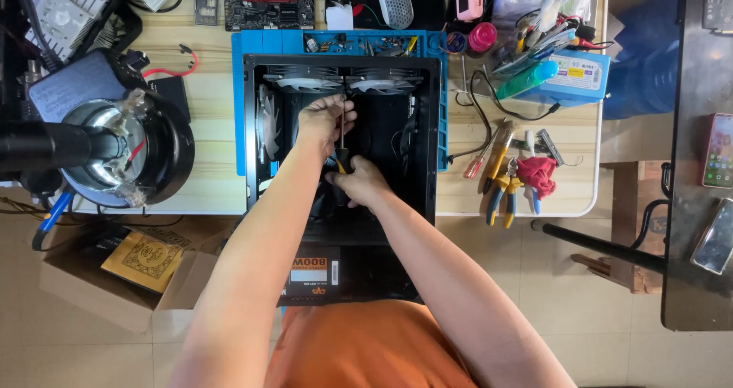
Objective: Cleaning the interior of a computer case and its components using a cloth and managing internal cables.
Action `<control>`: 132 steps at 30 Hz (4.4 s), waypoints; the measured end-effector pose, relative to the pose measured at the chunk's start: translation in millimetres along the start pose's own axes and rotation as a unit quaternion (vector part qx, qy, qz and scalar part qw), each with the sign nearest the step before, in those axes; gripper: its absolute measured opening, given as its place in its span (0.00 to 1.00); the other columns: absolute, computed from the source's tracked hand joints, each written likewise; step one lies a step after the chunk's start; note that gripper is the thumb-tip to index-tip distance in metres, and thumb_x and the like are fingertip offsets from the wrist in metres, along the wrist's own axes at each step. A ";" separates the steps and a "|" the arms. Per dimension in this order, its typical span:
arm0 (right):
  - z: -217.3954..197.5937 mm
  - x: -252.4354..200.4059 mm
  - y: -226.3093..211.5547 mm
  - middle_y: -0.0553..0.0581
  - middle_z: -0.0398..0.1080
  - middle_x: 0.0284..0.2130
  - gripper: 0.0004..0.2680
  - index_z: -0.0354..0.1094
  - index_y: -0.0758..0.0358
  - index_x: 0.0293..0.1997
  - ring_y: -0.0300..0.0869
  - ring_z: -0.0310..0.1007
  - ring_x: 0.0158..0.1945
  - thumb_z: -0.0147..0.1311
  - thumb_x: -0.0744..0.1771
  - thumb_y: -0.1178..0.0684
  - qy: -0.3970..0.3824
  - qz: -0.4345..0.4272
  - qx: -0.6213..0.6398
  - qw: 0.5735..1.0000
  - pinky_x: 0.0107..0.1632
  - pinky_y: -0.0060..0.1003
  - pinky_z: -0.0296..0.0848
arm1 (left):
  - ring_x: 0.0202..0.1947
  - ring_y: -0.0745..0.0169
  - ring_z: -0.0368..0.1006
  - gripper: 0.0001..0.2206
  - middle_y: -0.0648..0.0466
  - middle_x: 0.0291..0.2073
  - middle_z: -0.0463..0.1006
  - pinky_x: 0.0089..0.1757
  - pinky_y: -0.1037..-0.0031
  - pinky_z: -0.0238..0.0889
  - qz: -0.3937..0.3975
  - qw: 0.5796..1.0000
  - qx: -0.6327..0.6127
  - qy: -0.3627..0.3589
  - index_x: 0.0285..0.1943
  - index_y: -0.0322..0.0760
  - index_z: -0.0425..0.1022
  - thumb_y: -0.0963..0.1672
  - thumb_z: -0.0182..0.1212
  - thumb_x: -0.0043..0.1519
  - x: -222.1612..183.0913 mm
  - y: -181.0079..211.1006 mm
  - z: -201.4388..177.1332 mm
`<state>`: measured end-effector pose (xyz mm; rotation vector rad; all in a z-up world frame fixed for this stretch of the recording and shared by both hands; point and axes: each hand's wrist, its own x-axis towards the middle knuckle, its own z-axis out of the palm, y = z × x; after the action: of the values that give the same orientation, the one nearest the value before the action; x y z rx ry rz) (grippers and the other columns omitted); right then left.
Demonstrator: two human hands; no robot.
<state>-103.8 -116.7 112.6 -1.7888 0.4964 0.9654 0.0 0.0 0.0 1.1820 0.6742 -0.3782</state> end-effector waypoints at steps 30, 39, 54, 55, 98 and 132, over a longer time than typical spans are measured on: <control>4.2 11.7 10.7 0.58 0.80 0.45 0.19 0.73 0.61 0.59 0.50 0.82 0.56 0.64 0.68 0.39 0.058 -0.043 -0.089 0.993 0.53 0.45 0.81 | 0.42 0.52 0.90 0.11 0.46 0.44 0.90 0.44 0.60 0.85 0.042 0.999 0.005 0.011 0.60 0.33 0.81 0.40 0.64 0.69 7.3 -7.4 0.7; 6.5 26.9 21.4 0.64 0.78 0.56 0.20 0.70 0.64 0.68 0.54 0.77 0.65 0.58 0.71 0.42 0.036 -0.051 -0.098 0.993 0.60 0.48 0.80 | 0.38 0.55 0.90 0.09 0.48 0.40 0.91 0.39 0.70 0.82 0.042 0.998 0.034 0.041 0.54 0.37 0.83 0.41 0.66 0.67 -2.8 3.0 8.4; 0.3 4.8 3.8 0.57 0.75 0.30 0.09 0.74 0.65 0.42 0.46 0.81 0.39 0.62 0.65 0.50 0.110 -0.091 -0.049 0.989 0.39 0.39 0.79 | 0.44 0.56 0.86 0.09 0.55 0.38 0.88 0.44 0.66 0.77 0.108 0.948 0.297 0.039 0.51 0.52 0.89 0.49 0.66 0.68 9.0 -26.3 -11.6; -0.1 3.6 2.0 0.57 0.75 0.30 0.09 0.74 0.65 0.42 0.46 0.81 0.39 0.62 0.65 0.50 0.111 -0.091 -0.049 0.989 0.39 0.39 0.79 | 0.44 0.56 0.86 0.09 0.55 0.38 0.88 0.44 0.66 0.77 0.107 0.948 0.297 0.038 0.51 0.52 0.89 0.49 0.66 0.68 1.0 -26.5 -13.1; 8.8 45.2 26.6 0.69 0.72 0.66 0.23 0.64 0.75 0.74 0.56 0.71 0.71 0.51 0.70 0.51 0.054 -0.081 0.046 0.994 0.65 0.54 0.76 | 0.54 0.44 0.84 0.18 0.50 0.47 0.89 0.49 0.58 0.79 0.122 0.899 0.420 -0.016 0.54 0.43 0.87 0.49 0.80 0.57 -64.5 -5.1 -27.9; -11.8 -130.3 85.3 0.61 0.79 0.42 0.13 0.71 0.65 0.67 0.47 0.80 0.35 0.48 0.75 0.52 -0.041 -0.068 0.601 0.796 0.37 0.39 0.82 | 0.30 0.60 0.87 0.12 0.46 0.37 0.89 0.29 0.71 0.82 0.100 0.960 0.131 -0.225 0.61 0.34 0.80 0.42 0.64 0.69 -142.3 48.1 82.9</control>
<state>-237.0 -175.2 169.3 -0.5956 0.6933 0.3971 -54.1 -70.8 146.6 1.3410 0.1071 -0.5557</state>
